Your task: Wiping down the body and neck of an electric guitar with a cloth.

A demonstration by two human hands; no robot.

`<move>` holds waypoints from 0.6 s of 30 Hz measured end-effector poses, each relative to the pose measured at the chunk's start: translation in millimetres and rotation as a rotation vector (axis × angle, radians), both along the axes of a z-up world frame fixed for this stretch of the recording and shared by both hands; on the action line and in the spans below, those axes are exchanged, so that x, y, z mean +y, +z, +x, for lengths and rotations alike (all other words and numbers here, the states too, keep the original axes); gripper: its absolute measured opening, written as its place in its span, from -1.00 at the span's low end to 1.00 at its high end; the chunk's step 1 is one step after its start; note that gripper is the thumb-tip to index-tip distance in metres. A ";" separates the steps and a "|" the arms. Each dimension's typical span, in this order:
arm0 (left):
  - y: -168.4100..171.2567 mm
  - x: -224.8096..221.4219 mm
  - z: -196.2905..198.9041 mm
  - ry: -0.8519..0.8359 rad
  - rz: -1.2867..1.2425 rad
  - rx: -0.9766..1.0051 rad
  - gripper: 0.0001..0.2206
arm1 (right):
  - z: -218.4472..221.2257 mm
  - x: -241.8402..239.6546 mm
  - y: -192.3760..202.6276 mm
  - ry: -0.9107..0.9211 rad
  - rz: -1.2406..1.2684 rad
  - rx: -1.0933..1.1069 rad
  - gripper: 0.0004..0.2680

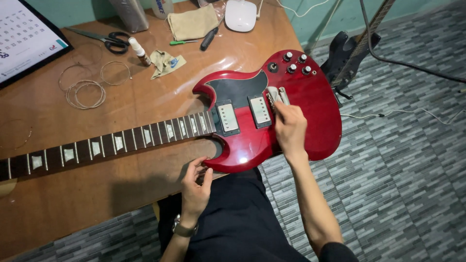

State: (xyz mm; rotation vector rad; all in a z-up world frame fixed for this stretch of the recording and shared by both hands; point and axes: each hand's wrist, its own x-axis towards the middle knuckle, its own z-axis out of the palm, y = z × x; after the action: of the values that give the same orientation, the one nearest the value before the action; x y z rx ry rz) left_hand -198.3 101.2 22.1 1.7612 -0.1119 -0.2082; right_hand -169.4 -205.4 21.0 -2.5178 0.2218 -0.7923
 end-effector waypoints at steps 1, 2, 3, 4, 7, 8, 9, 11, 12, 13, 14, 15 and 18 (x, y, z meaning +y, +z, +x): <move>-0.1 0.0 -0.5 0.003 0.004 -0.005 -0.69 | 8.2 4.8 3.5 -0.014 -0.014 0.036 -0.81; -0.2 -0.2 -1.1 0.005 0.007 -0.009 -0.69 | 16.2 9.3 7.0 -0.029 -0.028 0.073 -0.85; 1.0 0.0 -1.5 0.001 0.010 -0.009 -0.69 | 25.3 9.1 5.7 -0.032 -0.024 0.073 -0.85; 2.5 0.2 -2.0 0.000 0.014 -0.007 -0.69 | 34.2 8.7 4.6 0.055 -0.100 -0.014 -0.76; 0.8 -0.6 1.1 -0.006 0.013 -0.002 -0.69 | 46.6 17.9 -0.5 0.192 -0.226 0.005 -0.70; -1.1 0.9 0.1 -0.009 0.013 0.008 -0.69 | 46.6 24.9 -3.8 0.244 -0.272 0.115 -0.74; -2.2 1.2 -0.3 -0.006 0.012 0.010 -0.69 | 34.6 28.8 -2.6 0.248 -0.273 0.117 -0.74; -4.1 1.6 -1.0 -0.001 0.018 -0.001 -0.68 | 11.4 36.1 1.5 0.250 -0.271 0.333 -0.37; -5.3 2.2 -1.5 0.005 0.013 0.000 -0.68 | -3.9 37.9 3.6 0.255 -0.277 0.333 -0.37; -6.8 2.8 -1.3 0.003 0.040 0.003 -0.68 | -17.7 39.6 5.4 0.263 -0.225 0.206 -0.47; -8.4 3.1 -1.2 0.001 0.067 0.006 -0.68 | -31.5 40.7 7.2 0.271 -0.172 0.080 -0.55; -6.3 3.5 -2.4 0.008 0.067 0.011 -0.68 | -26.7 34.2 0.2 0.278 -0.171 0.084 -0.55; -1.5 2.0 1.9 -0.002 0.020 -0.013 -0.69 | 4.0 15.1 -9.8 0.174 -0.213 -0.084 -0.82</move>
State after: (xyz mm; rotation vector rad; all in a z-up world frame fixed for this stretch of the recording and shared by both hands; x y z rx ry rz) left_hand -196.5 103.3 20.6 1.7831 -0.1212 -0.2001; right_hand -165.3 -190.3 11.2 -2.6479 -0.1150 -0.8889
